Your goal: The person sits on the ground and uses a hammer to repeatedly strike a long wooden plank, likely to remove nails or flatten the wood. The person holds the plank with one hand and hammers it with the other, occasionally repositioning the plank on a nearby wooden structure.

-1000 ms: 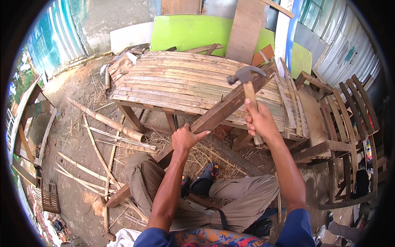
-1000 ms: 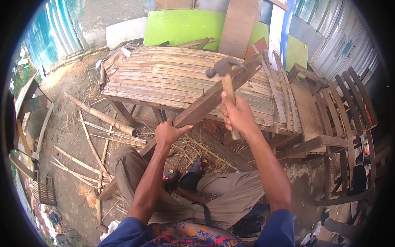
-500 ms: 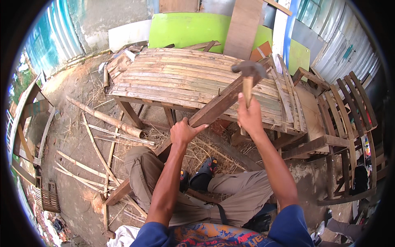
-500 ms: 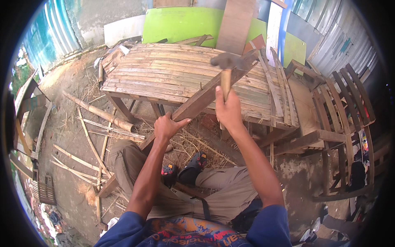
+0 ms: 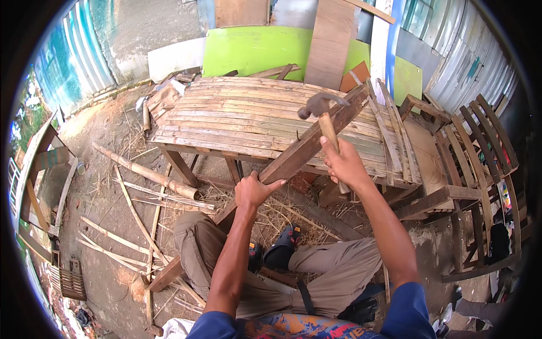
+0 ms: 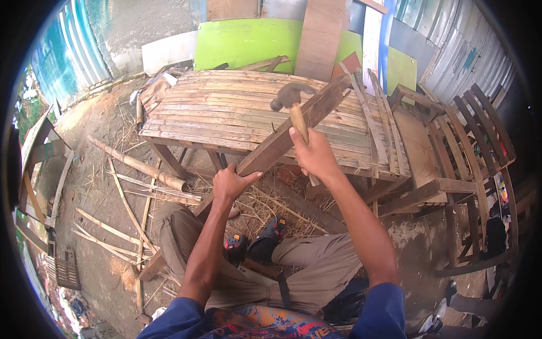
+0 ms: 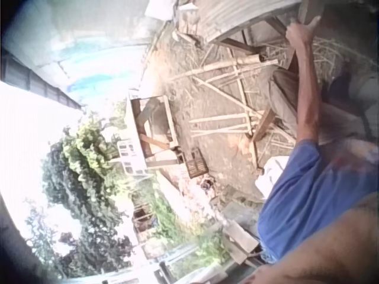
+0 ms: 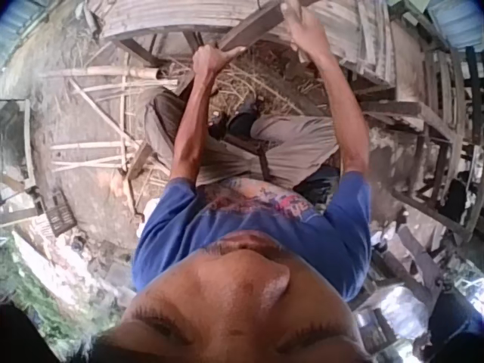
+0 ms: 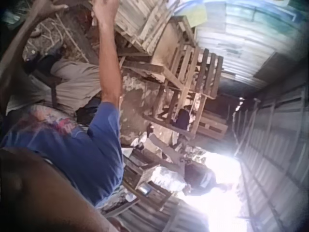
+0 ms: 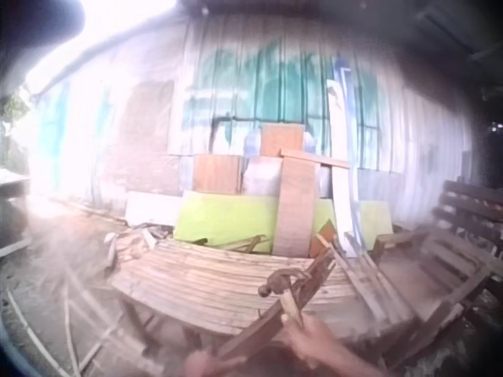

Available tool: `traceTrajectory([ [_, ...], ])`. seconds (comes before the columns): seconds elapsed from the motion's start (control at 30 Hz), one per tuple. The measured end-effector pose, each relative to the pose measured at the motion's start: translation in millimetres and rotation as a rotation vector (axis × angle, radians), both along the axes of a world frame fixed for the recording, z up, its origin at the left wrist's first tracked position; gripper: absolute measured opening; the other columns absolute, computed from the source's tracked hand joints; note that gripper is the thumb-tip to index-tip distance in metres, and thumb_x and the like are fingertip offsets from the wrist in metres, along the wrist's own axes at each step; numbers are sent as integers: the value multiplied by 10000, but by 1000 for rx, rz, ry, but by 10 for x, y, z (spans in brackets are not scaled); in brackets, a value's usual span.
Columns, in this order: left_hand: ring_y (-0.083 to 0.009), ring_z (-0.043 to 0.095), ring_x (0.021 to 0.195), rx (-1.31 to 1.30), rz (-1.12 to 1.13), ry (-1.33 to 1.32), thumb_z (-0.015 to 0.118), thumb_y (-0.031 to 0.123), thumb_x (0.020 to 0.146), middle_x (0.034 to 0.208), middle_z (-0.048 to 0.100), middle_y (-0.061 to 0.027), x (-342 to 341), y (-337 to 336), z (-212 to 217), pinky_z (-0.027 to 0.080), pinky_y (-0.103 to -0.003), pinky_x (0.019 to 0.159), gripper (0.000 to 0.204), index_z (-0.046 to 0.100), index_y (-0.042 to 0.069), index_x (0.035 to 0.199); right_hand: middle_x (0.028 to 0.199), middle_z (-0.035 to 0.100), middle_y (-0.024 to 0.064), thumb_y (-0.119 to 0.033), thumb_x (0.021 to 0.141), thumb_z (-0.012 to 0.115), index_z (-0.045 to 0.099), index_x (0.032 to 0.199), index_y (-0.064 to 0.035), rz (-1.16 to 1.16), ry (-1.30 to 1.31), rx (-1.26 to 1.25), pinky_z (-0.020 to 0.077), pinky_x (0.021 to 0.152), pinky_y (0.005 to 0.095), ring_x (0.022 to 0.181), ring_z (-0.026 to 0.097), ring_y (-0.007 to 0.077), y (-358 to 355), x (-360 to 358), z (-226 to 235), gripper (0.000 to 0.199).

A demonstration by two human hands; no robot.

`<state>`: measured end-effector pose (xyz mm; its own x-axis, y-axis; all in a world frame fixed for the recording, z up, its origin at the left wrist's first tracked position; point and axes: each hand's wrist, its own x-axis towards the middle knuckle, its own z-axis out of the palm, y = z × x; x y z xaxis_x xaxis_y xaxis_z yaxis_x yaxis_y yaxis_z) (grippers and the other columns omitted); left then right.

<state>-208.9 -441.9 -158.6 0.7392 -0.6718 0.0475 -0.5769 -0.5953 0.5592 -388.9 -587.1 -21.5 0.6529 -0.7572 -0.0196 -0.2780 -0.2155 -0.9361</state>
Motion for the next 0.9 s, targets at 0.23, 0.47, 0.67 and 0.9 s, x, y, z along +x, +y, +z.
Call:
traceTrajectory([
  [0.23, -413, 738, 837, -11, -30, -8, 779, 797, 623, 817, 721, -281, 15, -65, -34, 589, -482, 770, 933, 724, -70, 965, 626, 431, -21, -433, 1079, 503, 458, 898, -78, 18, 115, -23, 363, 367, 273, 430, 410, 69, -116, -51, -55, 401],
  [0.47, -408, 738, 787, -30, -13, -92, 725, 876, 601, 779, 720, -262, -15, -84, -161, 599, -487, 713, 991, 724, -51, 953, 670, 553, 80, -427, 1056, 540, 536, 944, 11, -69, -5, -171, 446, 439, 363, 488, 551, 170, -86, 48, -179, 452],
  [0.67, -407, 739, 776, -29, -7, -89, 733, 868, 604, 762, 718, -257, 59, -29, -162, 599, -484, 698, 985, 714, -58, 938, 766, 647, 231, -418, 1032, 560, 597, 953, 49, 17, 244, -353, 493, 679, 483, 724, 669, 375, -9, 60, -85, 475],
  [0.9, -410, 737, 830, -20, -21, -39, 780, 804, 618, 816, 725, -269, -13, -100, -85, 587, -485, 755, 937, 725, -61, 975, 606, 520, 18, -422, 1053, 559, 546, 885, -25, -106, -112, -658, 412, 436, 343, 438, 484, 121, -129, 54, -585, 431],
])
